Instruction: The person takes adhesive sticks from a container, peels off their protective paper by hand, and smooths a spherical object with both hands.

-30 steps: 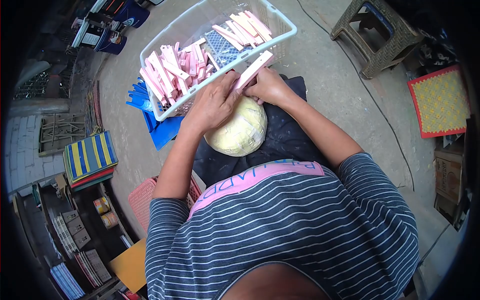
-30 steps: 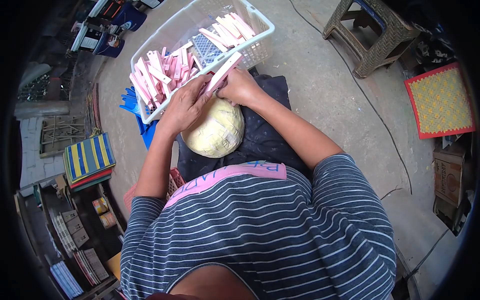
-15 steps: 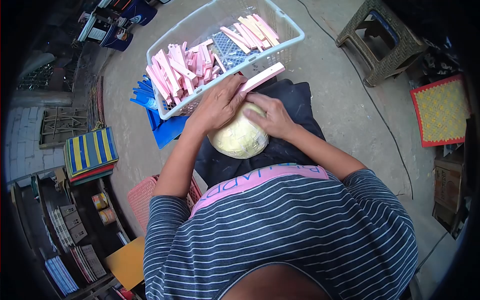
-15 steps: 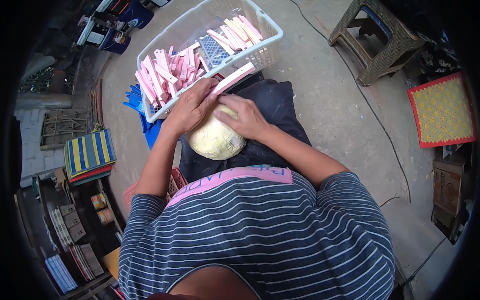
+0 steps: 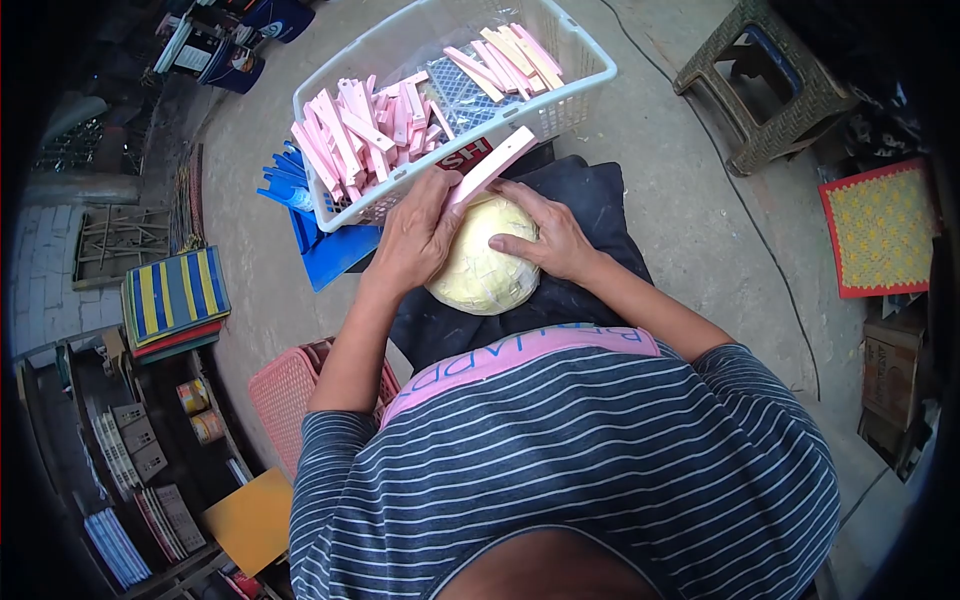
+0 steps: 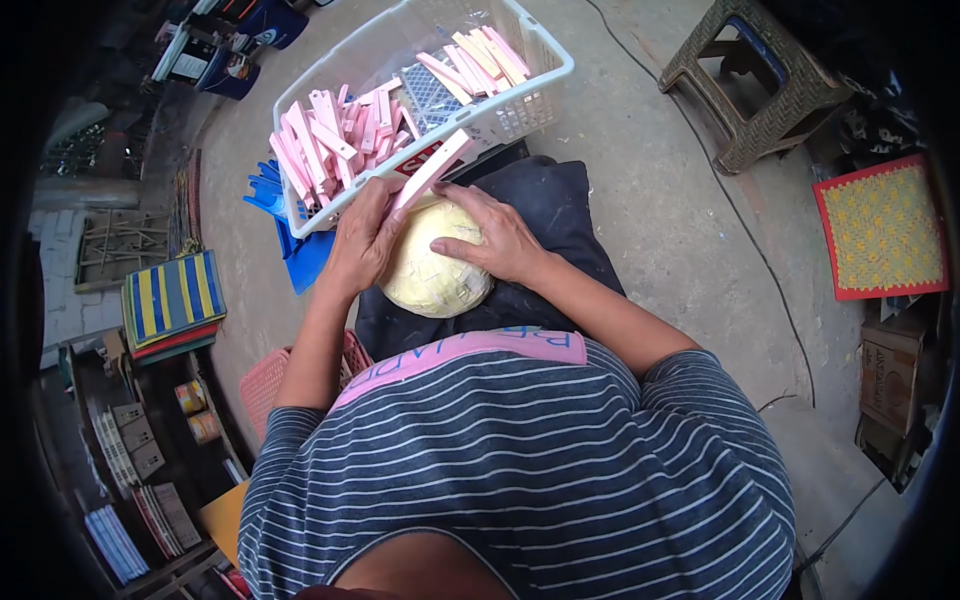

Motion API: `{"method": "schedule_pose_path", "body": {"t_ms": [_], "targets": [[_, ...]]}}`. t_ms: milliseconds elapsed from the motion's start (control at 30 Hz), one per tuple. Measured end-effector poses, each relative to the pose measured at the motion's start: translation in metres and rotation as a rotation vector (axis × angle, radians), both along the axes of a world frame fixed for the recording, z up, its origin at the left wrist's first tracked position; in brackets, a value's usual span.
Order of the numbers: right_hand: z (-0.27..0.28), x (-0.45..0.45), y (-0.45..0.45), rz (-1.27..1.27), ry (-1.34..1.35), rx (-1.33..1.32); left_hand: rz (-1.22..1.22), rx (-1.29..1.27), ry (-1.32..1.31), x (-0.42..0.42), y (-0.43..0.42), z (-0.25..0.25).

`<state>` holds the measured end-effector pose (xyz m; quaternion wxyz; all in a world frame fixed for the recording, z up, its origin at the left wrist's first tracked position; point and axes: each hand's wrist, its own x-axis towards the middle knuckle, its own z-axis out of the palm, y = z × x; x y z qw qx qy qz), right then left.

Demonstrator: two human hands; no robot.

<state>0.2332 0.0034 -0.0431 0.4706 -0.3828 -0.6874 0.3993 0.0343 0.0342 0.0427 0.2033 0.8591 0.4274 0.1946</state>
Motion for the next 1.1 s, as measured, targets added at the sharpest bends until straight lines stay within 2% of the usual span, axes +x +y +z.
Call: {"method": "schedule_pose_path", "body": {"t_ms": [233,333,467,1100], "targets": [[-0.002,0.0,0.003,0.008,-0.069,0.103,0.077,-0.008,-0.034,-0.02,-0.017,0.0],[-0.003,0.0,0.002,0.002,-0.078,0.086,0.071,0.062,-0.062,-0.032,-0.022,-0.008],[0.004,-0.001,0.0,0.006,-0.002,-0.018,0.118,0.02,-0.06,-0.043,-0.035,-0.01],[0.003,0.0,0.008,0.045,-0.173,0.108,0.288,-0.078,-0.187,-0.061,-0.08,-0.015]]}}
